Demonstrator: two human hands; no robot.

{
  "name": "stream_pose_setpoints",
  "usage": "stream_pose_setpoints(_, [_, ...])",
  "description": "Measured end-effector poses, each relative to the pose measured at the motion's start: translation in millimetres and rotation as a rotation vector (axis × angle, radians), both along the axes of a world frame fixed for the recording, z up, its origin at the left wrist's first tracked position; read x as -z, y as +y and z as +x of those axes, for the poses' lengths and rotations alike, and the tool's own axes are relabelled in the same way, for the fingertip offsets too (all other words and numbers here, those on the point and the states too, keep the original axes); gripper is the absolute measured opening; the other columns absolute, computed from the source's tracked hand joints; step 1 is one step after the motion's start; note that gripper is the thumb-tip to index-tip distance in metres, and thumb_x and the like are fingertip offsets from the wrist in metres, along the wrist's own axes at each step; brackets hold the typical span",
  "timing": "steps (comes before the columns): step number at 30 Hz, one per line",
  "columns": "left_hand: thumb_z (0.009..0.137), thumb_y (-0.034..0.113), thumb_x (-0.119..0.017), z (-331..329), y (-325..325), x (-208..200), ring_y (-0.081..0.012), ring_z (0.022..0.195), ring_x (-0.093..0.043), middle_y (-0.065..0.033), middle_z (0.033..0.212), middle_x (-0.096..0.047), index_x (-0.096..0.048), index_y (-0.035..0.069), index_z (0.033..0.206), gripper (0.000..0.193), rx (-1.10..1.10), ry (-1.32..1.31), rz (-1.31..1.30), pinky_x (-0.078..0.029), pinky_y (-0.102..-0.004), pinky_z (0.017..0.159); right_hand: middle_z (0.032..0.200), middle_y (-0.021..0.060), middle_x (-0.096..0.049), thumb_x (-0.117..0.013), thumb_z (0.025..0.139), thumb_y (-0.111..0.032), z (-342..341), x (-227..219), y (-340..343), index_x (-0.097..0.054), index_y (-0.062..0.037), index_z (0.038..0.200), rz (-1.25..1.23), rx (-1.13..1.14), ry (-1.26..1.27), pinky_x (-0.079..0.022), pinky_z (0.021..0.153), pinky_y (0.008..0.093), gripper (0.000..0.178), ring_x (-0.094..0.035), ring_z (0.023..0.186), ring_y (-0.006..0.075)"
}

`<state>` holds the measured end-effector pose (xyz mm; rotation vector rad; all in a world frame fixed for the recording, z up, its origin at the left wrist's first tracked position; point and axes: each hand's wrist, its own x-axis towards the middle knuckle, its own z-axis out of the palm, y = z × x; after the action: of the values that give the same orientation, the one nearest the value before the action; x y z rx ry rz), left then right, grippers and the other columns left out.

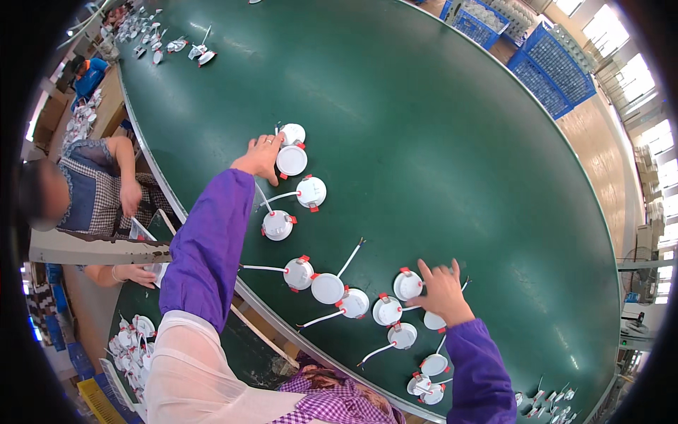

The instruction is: The person attaches a plastic piece to the clip of a light fixture, walks to a conveyor belt to gather light fixtures, and transports them to a table.

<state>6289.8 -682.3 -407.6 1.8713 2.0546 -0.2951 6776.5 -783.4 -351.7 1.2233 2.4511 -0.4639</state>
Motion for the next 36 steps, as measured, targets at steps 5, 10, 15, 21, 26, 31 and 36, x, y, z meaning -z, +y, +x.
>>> stream_pose_setpoints(5, [0.044, 0.02, -0.088, -7.5, -6.2, 8.1, -0.0397, 0.126, -0.038, -0.0228, 0.144, -0.025, -0.023, 0.004, 0.139, 0.116, 0.005, -0.216, 0.207, -0.041, -0.0437, 0.102, 0.1, 0.0158, -0.061, -0.079, 0.066, -0.034, 57.5, 41.1, -61.1, -0.039, -0.0036, 0.135, -0.084, 0.284, 0.025, -0.043, 0.085, 0.0462, 0.086, -0.06, 0.094, 0.0342])
stream_pose_setpoints(10, [0.047, 0.022, -0.088, -8.2, -0.1, 13.7, -0.039, 0.116, -0.049, -0.0265, 0.136, -0.038, -0.029, 0.004, 0.134, 0.107, 0.016, -0.248, 0.211, -0.045, -0.0429, 0.097, 0.096, 0.0159, -0.061, -0.062, 0.084, -0.015, 64.5, 58.8, -98.4, -0.048, -0.0028, 0.118, -0.011, 0.415, 0.077, -0.044, 0.075, 0.0477, 0.039, -0.06, 0.089, 0.0364])
stream_pose_setpoints(15, [0.077, 0.023, -0.066, -9.8, -17.3, 50.3, -0.0434, 0.087, -0.062, -0.0282, 0.094, -0.063, -0.037, 0.002, 0.116, 0.053, -0.137, -0.256, 0.231, -0.049, -0.0516, 0.076, 0.087, 0.0171, -0.061, -0.056, 0.088, -0.013, 65.2, 72.4, -123.9, -0.048, -0.0034, 0.088, 0.038, 0.449, 0.142, -0.044, 0.069, 0.0472, 0.013, -0.059, 0.084, 0.0366])
stream_pose_setpoints(21, [0.09, 0.022, -0.048, 62.7, -84.6, 21.2, -0.0442, 0.079, -0.062, -0.024, 0.08, -0.064, -0.05, 0.001, 0.093, 0.021, -0.132, -0.005, 0.269, -0.046, -0.0534, 0.07, 0.08, 0.015, -0.059, -0.055, 0.089, -0.016, 59.1, 71.3, -145.0, -0.048, -0.0042, 0.081, -0.012, 0.661, 0.159, -0.044, 0.066, 0.0469, 0.016, -0.058, 0.072, 0.0354])
stream_pose_setpoints(26, [0.092, 0.031, -0.049, 97.3, -147.4, 36.8, -0.0428, 0.074, -0.061, -0.0218, 0.077, -0.063, -0.051, 0.003, 0.09, 0.028, -0.3, -0.108, 0.363, -0.047, -0.051, 0.065, 0.075, 0.018, -0.058, -0.052, 0.091, -0.018, 66.7, 81.7, -176.9, -0.046, -0.0039, 0.082, 0.269, 0.572, 0.355, -0.042, 0.056, 0.0495, 0.018, -0.057, 0.066, 0.0404])
stream_pose_setpoints(31, [0.093, 0.038, -0.048, 150.9, -179.0, 40.9, -0.0401, 0.071, -0.061, -0.0182, 0.076, -0.063, -0.054, 0.004, 0.077, 0.038, -0.424, -0.126, 0.554, -0.046, -0.0501, 0.062, 0.071, 0.0176, -0.059, -0.05, 0.093, -0.019, 83.3, 91.4, -191.2, -0.048, -0.0045, 0.083, 0.227, 0.661, 0.414, -0.043, 0.053, 0.0473, 0.018, -0.058, 0.063, 0.0396])
stream_pose_setpoints(36, [0.091, 0.041, -0.05, 215.1, -188.3, 48.7, -0.0365, 0.076, -0.061, -0.0161, 0.08, -0.062, -0.056, 0.005, 0.078, 0.039, -0.43, -0.136, 0.639, -0.047, -0.0475, 0.064, 0.07, 0.0157, -0.06, -0.052, 0.092, -0.021, 84.7, 97.7, -186.7, -0.048, -0.0049, 0.082, 0.229, 0.637, 0.448, -0.045, 0.053, 0.046, 0.02, -0.06, 0.061, 0.0368])
